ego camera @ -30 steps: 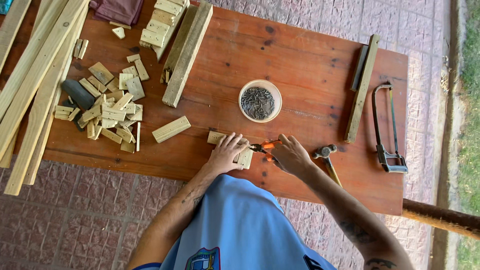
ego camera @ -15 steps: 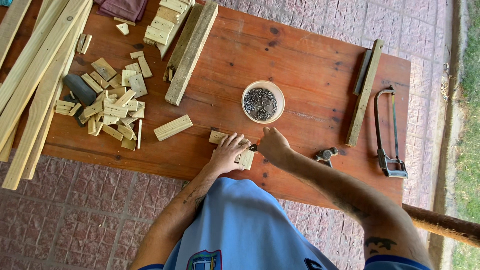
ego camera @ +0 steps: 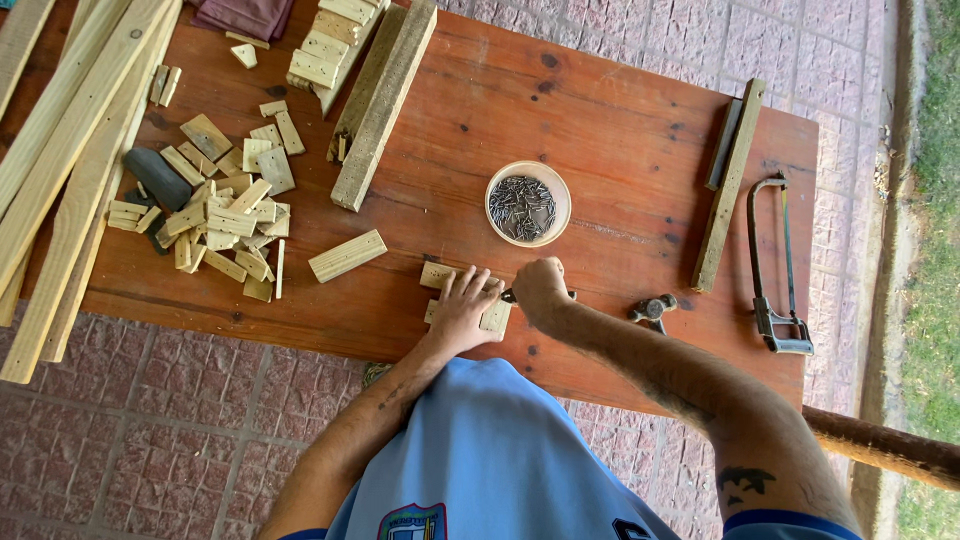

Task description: The person uses pliers to remove nails from small wooden blocks on a workbench. They repeatedly pick up blocks, extract nails, and place the blocks aside. A bowl of nails, a hammer, and a saw are visible on the table.

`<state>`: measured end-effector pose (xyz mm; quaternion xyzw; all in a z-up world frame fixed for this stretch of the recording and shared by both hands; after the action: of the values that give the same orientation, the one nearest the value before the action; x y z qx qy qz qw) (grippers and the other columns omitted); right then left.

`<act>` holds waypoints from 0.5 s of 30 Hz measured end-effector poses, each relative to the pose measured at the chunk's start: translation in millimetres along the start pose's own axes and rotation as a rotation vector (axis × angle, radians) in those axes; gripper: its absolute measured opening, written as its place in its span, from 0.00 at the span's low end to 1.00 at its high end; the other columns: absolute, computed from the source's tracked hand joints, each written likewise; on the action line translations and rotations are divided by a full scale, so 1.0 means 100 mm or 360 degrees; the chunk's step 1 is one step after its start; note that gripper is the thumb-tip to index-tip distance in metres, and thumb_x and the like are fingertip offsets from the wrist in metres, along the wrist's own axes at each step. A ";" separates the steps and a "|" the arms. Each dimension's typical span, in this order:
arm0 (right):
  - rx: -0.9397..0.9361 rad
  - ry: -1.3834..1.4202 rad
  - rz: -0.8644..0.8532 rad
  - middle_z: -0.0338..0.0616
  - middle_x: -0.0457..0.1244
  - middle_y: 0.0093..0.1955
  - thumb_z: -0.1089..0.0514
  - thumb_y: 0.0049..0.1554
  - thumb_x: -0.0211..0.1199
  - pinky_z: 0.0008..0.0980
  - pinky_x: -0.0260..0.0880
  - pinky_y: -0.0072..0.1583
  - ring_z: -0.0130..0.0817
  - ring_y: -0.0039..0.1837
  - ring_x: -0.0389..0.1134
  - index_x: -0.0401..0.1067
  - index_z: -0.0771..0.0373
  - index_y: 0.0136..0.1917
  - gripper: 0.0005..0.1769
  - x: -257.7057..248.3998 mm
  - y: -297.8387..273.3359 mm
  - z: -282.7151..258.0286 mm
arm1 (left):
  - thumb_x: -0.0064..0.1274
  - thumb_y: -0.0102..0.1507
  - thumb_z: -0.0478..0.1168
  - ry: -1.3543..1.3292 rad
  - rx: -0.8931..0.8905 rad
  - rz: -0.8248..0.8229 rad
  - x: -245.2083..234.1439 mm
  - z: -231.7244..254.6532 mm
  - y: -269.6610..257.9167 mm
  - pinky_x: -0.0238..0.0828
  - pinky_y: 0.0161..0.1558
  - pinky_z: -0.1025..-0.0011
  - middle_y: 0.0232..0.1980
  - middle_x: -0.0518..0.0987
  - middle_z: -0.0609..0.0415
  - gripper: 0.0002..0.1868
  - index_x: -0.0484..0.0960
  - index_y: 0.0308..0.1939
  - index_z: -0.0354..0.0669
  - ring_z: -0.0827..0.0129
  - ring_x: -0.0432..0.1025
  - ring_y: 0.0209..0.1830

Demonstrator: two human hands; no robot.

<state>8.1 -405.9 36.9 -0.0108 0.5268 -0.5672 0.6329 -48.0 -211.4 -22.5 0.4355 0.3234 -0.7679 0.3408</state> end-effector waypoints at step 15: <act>-0.0011 0.0031 -0.0020 0.33 0.68 0.40 0.38 0.65 0.74 0.41 0.68 0.41 0.34 0.44 0.73 0.83 0.48 0.44 0.16 0.01 -0.11 0.16 | 0.66 0.61 0.83 0.0120 -0.0073 0.0108 0.04 0.09 0.02 0.43 0.89 0.25 0.95 0.64 0.46 0.61 0.67 0.92 0.67 0.43 0.53 0.97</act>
<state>11.1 -420.0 50.5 -0.0108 0.5349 -0.5695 0.6240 -52.6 -220.5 -23.0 0.4668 0.3386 -0.7313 0.3642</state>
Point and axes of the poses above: each hand's wrist, its own y-axis towards the middle knuckle, its own x-axis out of the palm, z = x × y, the point moved 1 cm from there along y, towards the middle knuckle
